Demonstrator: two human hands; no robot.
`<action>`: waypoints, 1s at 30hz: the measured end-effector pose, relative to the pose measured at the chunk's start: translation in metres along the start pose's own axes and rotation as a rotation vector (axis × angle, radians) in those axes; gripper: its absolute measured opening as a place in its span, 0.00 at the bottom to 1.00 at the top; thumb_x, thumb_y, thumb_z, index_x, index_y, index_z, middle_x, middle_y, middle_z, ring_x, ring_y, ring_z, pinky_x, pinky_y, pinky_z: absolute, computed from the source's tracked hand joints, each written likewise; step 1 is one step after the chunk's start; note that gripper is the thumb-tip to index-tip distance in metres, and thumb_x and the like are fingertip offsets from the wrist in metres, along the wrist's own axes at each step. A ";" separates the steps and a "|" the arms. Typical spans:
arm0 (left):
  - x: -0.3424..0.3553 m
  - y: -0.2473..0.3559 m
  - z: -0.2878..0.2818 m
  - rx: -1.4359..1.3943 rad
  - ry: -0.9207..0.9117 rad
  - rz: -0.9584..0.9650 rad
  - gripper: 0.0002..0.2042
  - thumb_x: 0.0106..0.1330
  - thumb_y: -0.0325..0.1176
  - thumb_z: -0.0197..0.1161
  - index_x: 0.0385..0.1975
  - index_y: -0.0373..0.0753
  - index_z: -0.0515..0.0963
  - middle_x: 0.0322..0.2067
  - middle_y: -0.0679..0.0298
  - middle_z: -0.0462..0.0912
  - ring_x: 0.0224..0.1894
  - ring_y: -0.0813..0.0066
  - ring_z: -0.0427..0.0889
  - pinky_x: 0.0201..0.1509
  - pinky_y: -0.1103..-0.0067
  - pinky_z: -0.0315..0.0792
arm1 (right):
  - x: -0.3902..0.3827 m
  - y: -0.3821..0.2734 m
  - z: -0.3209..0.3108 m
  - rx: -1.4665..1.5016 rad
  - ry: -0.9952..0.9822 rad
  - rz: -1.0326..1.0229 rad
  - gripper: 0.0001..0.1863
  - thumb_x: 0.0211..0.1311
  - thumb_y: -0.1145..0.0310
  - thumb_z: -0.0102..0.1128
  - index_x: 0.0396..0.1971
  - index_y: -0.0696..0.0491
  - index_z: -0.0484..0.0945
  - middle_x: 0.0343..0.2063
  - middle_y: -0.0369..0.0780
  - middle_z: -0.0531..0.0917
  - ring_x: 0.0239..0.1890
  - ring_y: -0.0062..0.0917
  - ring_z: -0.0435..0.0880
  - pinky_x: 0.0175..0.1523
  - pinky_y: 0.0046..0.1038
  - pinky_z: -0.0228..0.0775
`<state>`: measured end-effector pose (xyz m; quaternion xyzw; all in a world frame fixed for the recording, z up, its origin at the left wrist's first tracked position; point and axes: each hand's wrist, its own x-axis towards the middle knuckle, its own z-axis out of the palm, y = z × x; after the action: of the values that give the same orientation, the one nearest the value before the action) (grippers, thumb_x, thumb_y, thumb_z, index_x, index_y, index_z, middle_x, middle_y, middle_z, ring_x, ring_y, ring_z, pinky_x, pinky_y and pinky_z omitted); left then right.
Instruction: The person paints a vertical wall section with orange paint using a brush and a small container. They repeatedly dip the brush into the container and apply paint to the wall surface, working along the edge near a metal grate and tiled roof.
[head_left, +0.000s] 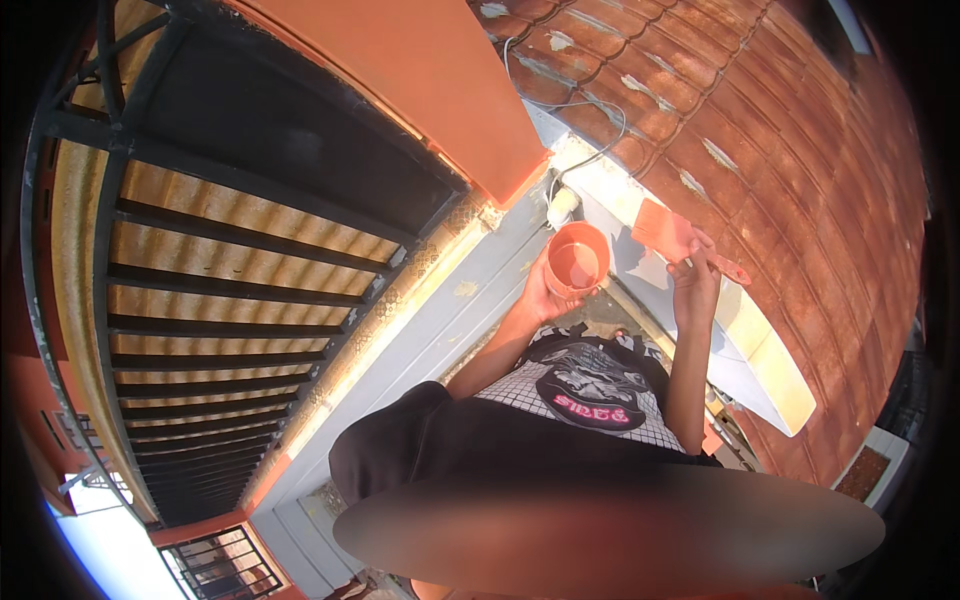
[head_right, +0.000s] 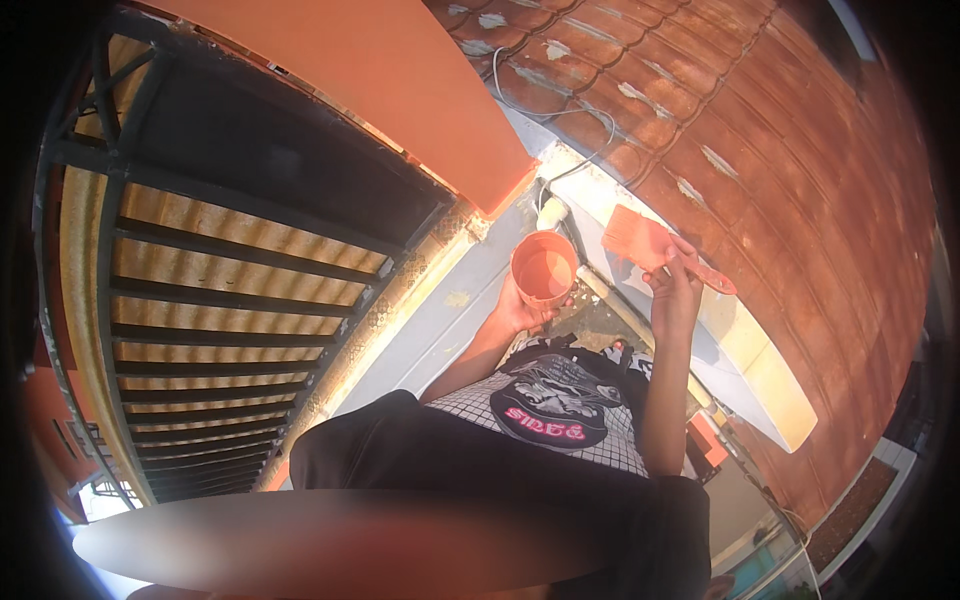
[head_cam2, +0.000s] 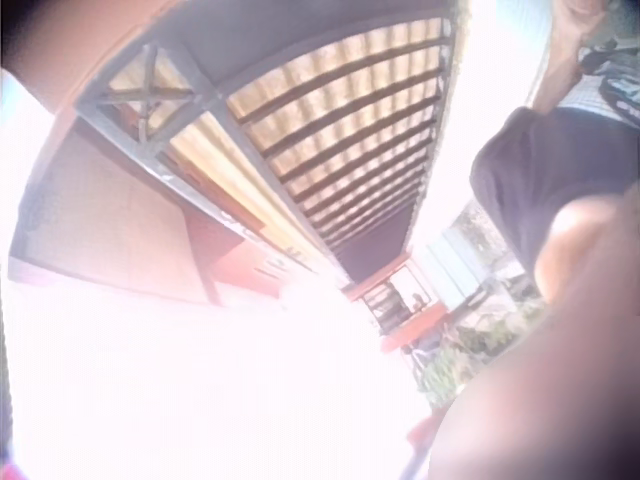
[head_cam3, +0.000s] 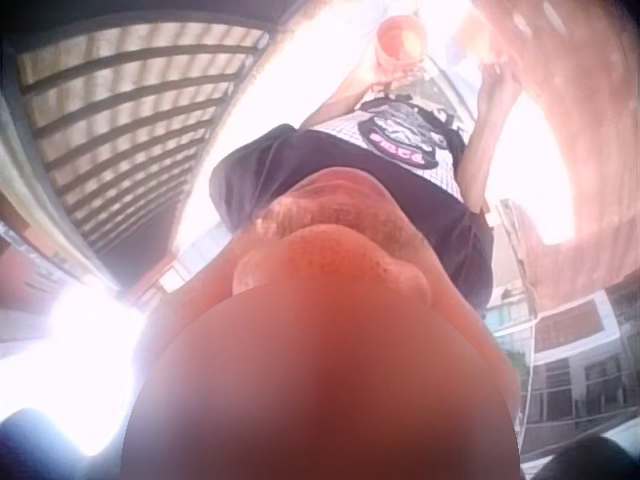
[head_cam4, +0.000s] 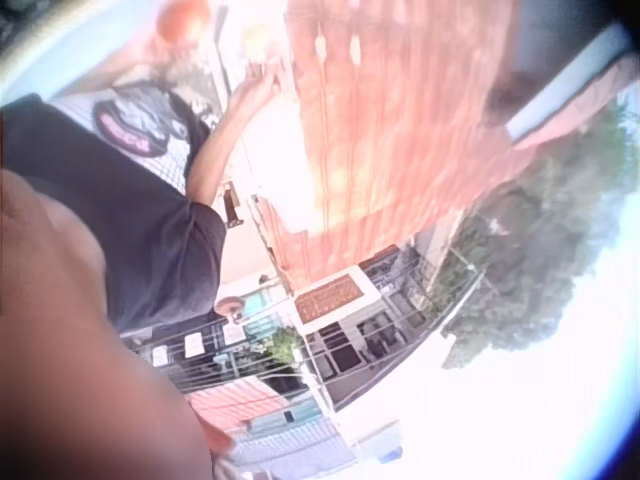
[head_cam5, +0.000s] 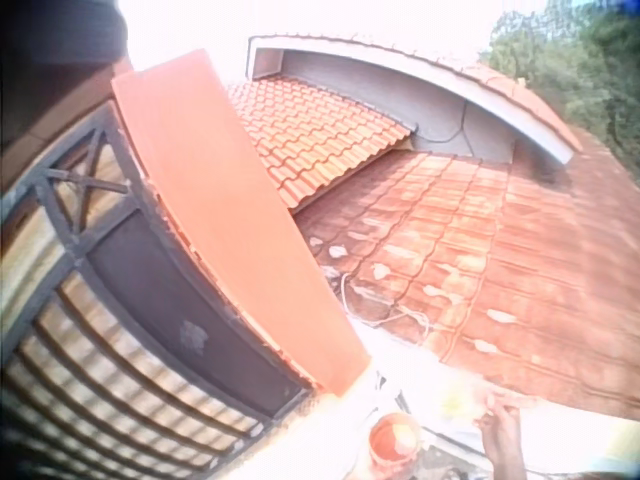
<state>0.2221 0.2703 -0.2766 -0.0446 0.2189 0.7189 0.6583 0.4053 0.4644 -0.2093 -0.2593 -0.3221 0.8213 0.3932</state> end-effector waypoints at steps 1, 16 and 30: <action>-0.007 -0.009 0.001 -0.053 -0.013 0.069 0.36 0.70 0.74 0.38 0.65 0.55 0.71 0.49 0.56 0.84 0.37 0.43 0.86 0.22 0.68 0.81 | -0.003 -0.005 0.006 -0.016 -0.006 -0.001 0.17 0.70 0.65 0.65 0.54 0.57 0.76 0.41 0.36 0.83 0.35 0.19 0.84 0.36 0.23 0.76; -0.006 0.013 -0.132 -0.072 0.239 0.092 0.31 0.72 0.68 0.47 0.62 0.53 0.75 0.55 0.62 0.80 0.46 0.56 0.82 0.35 0.64 0.77 | -0.014 0.093 0.062 -0.661 -0.438 -0.143 0.13 0.64 0.74 0.69 0.45 0.63 0.80 0.37 0.41 0.86 0.31 0.19 0.84 0.34 0.21 0.75; -0.035 0.005 -0.199 -0.052 0.233 0.237 0.29 0.72 0.63 0.53 0.63 0.50 0.75 0.57 0.60 0.80 0.49 0.59 0.80 0.42 0.61 0.77 | -0.027 0.167 0.097 -1.195 -0.700 -0.186 0.08 0.61 0.74 0.69 0.38 0.60 0.85 0.31 0.40 0.89 0.30 0.17 0.86 0.35 0.22 0.77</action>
<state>0.1777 0.1630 -0.4420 -0.1184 0.2786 0.7869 0.5377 0.2746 0.3298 -0.2631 -0.1227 -0.8473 0.5014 0.1249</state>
